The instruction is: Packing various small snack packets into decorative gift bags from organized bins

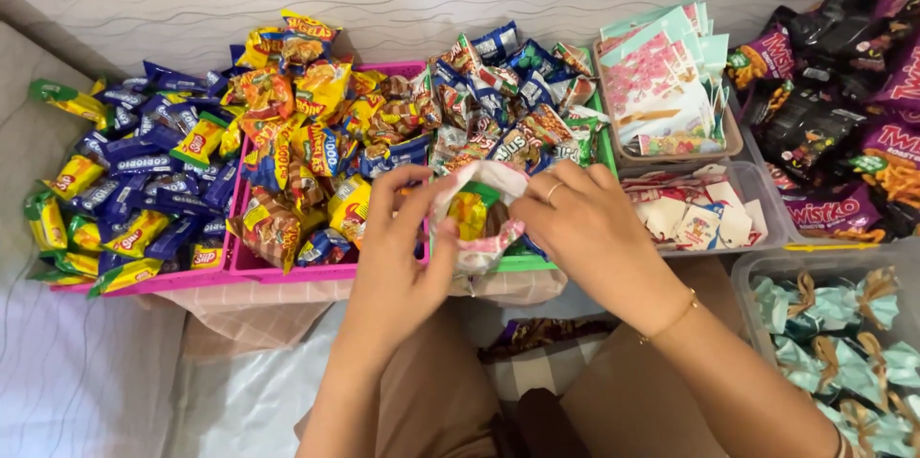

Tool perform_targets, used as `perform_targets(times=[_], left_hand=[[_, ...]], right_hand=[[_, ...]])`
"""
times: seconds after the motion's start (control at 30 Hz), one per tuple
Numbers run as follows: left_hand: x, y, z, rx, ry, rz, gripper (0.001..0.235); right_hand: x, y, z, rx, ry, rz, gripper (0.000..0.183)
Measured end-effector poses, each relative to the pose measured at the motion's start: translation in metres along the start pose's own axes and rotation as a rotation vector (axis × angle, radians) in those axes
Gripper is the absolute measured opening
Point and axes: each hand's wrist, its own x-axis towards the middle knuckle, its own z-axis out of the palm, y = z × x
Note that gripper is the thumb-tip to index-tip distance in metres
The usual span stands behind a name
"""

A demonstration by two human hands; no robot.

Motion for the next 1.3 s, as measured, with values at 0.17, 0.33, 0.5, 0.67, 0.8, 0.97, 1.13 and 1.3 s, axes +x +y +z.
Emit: perform_targets(times=[0.17, 0.33, 0.5, 0.67, 0.8, 0.97, 1.13, 1.3], left_hand=[[0.004, -0.002, -0.001, 0.191, -0.07, 0.083, 0.031], [0.022, -0.004, -0.018, 0.272, -0.05, 0.175, 0.015], [0.035, 0.002, -0.027, 0.333, -0.068, 0.245, 0.014], [0.042, -0.001, -0.031, 0.49, 0.017, 0.281, 0.013], [0.04, -0.008, -0.026, 0.574, 0.067, 0.266, 0.019], [0.032, -0.024, -0.024, 0.316, -0.052, 0.167, 0.018], [0.03, -0.024, -0.019, 0.181, 0.019, 0.104, 0.012], [0.038, -0.009, -0.012, 0.143, 0.114, 0.126, 0.011]], right_hand=[[0.006, 0.002, 0.002, 0.055, 0.046, -0.002, 0.022], [0.009, 0.004, -0.014, 0.238, 0.067, -0.001, 0.014], [0.007, 0.014, -0.018, 0.233, -0.036, -0.051, 0.013], [0.01, 0.02, -0.013, 0.274, -0.014, 0.039, 0.017], [0.022, 0.017, -0.009, 0.277, 0.168, 0.058, 0.015], [0.024, 0.02, 0.0, 0.291, 0.198, 0.042, 0.018], [0.022, 0.02, 0.001, 0.292, 0.159, 0.085, 0.016], [0.024, 0.014, -0.006, 0.125, 0.305, -0.001, 0.012]])
